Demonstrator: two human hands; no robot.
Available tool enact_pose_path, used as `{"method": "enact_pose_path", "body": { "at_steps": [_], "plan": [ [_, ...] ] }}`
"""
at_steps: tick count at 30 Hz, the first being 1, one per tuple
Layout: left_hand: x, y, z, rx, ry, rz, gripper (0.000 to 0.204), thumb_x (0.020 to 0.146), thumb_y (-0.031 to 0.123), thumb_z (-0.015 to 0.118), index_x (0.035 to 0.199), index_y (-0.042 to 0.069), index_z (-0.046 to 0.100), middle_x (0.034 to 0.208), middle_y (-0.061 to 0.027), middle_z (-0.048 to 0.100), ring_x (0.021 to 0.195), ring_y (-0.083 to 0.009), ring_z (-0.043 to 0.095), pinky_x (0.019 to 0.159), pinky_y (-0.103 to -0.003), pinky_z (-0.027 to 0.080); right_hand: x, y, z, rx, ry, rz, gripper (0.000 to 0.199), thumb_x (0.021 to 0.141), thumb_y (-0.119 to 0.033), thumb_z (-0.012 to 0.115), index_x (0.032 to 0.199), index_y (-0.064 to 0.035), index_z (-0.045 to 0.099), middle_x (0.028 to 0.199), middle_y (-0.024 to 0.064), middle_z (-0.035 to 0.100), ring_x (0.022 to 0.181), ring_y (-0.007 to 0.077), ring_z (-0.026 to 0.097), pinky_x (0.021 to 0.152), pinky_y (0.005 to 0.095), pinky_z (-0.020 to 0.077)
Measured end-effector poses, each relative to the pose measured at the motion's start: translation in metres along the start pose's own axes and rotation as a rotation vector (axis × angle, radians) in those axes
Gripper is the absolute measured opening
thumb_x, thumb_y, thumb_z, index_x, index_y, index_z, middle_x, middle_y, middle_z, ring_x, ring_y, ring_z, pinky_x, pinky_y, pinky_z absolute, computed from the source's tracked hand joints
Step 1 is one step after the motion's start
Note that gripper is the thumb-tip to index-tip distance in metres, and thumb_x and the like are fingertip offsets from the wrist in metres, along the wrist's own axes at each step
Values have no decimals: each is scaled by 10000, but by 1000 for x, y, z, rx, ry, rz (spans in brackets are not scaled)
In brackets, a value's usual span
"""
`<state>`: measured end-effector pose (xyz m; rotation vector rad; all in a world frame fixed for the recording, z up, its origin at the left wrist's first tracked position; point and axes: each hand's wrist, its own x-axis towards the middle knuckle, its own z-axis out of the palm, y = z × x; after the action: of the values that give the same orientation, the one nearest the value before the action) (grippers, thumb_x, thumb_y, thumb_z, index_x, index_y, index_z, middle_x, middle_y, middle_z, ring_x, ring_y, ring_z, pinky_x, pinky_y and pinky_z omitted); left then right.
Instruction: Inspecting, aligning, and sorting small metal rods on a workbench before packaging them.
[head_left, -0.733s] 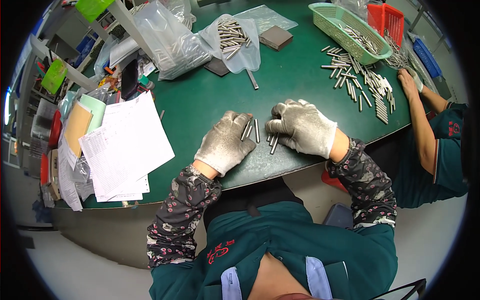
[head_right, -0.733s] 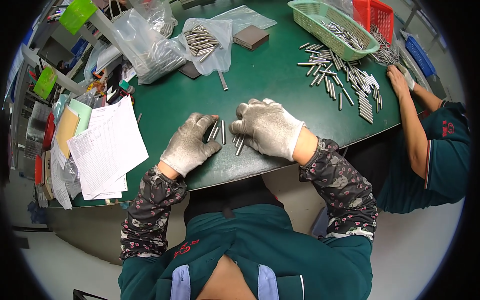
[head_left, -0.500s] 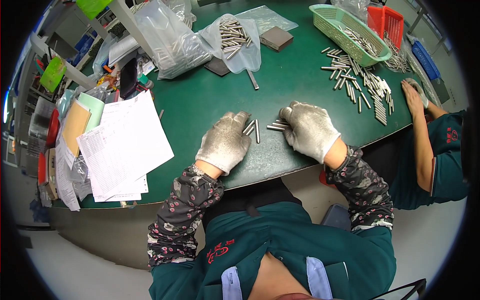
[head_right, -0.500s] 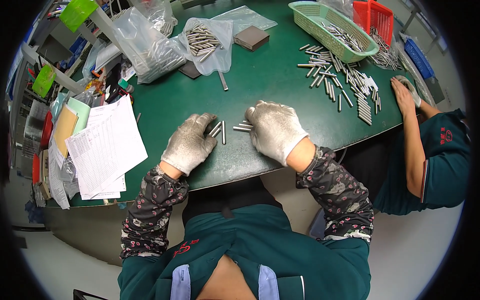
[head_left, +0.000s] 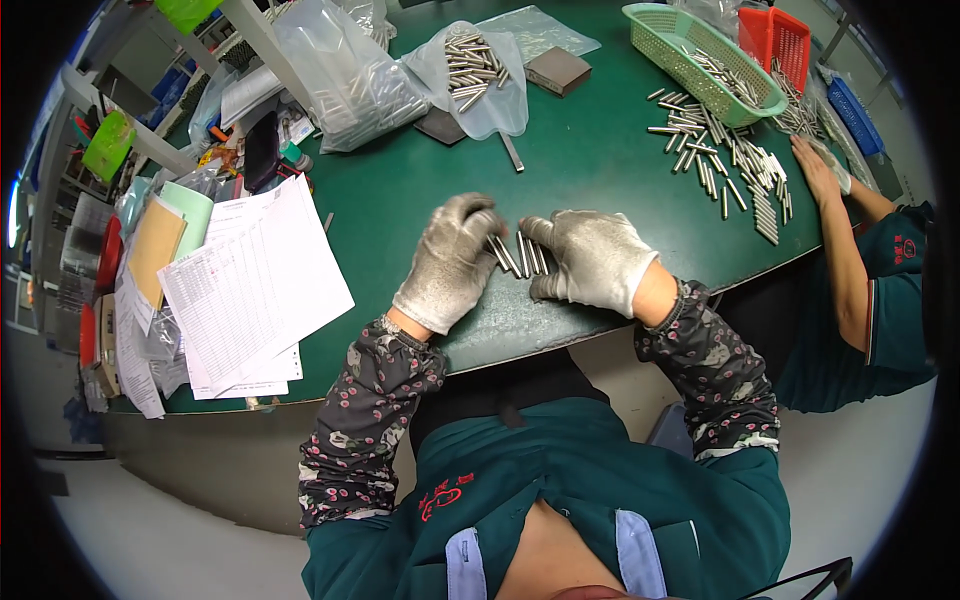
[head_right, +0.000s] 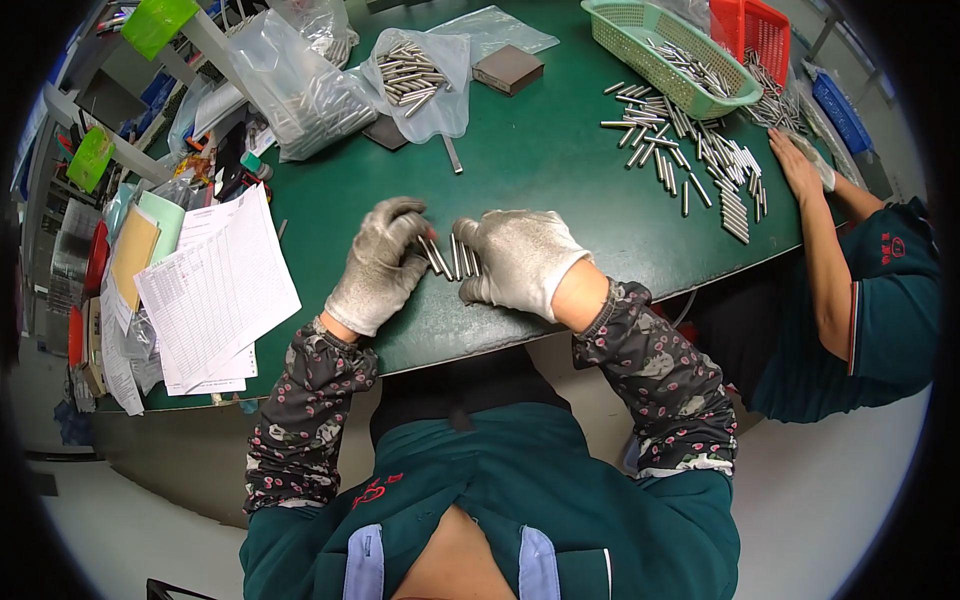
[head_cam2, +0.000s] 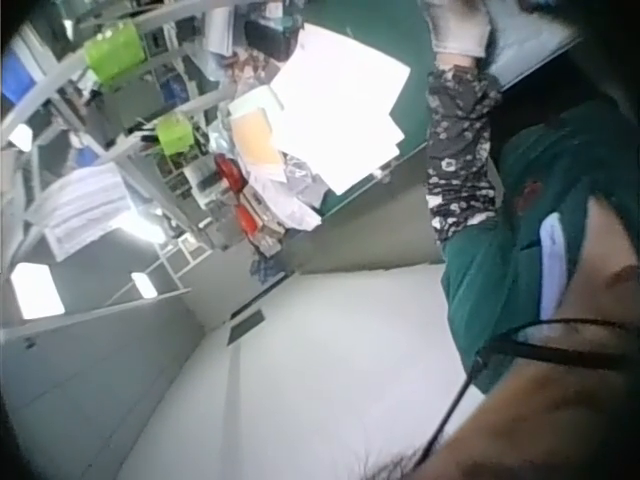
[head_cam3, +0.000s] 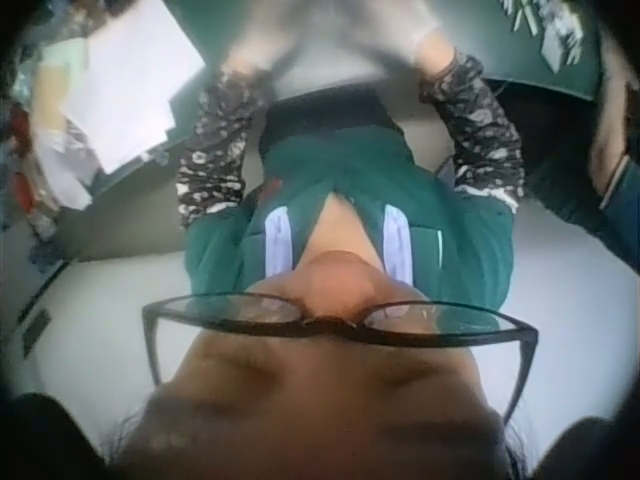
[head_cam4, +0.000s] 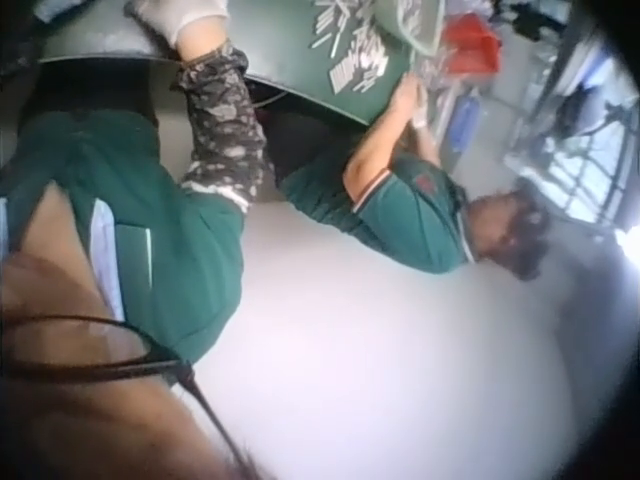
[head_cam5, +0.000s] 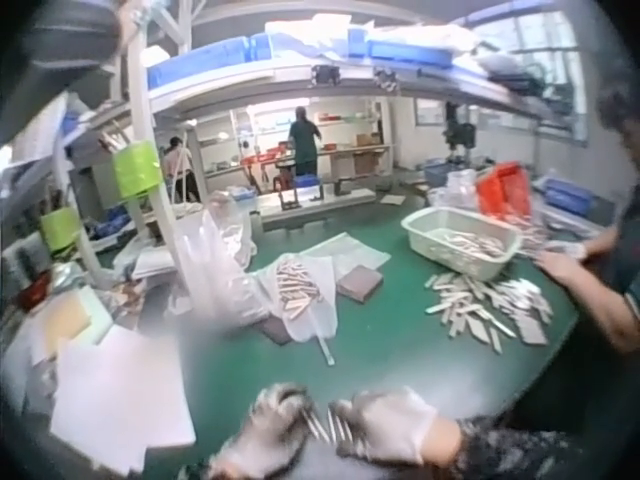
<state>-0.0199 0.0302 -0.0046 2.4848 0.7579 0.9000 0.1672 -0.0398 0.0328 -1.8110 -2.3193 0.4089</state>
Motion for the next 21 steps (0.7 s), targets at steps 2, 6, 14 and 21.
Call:
{"method": "enact_pose_path", "body": {
  "at_steps": [2,6,14,21],
  "plan": [
    [0,8,-5,117,-52,-128,271,717,57,643,987,76,624,1077,-112,553,992,-293,521,875,-382,448,3,-2,0,29,-13,-4,553,680,-360,725,1125,-74,562,861,154,628,861,335,622,728,427,491],
    [1,7,-11,254,-200,-196,329,716,179,694,1028,87,645,1031,-106,586,987,-294,522,887,-394,431,5,4,11,129,72,-32,566,684,-366,727,1159,-107,562,891,164,618,870,333,618,728,430,487],
    [1,7,-8,236,-223,-147,358,698,269,744,982,72,654,947,-92,602,909,-294,541,810,-394,452,7,1,12,111,15,-4,601,695,-397,706,1238,-185,560,820,125,566,808,304,584,706,400,463],
    [-3,3,-9,232,-156,-125,335,672,270,762,898,54,642,902,-88,597,875,-286,541,776,-396,454,11,5,13,150,14,-64,530,702,-407,688,1171,-178,594,796,121,559,784,300,584,691,402,463]
  ]
}}
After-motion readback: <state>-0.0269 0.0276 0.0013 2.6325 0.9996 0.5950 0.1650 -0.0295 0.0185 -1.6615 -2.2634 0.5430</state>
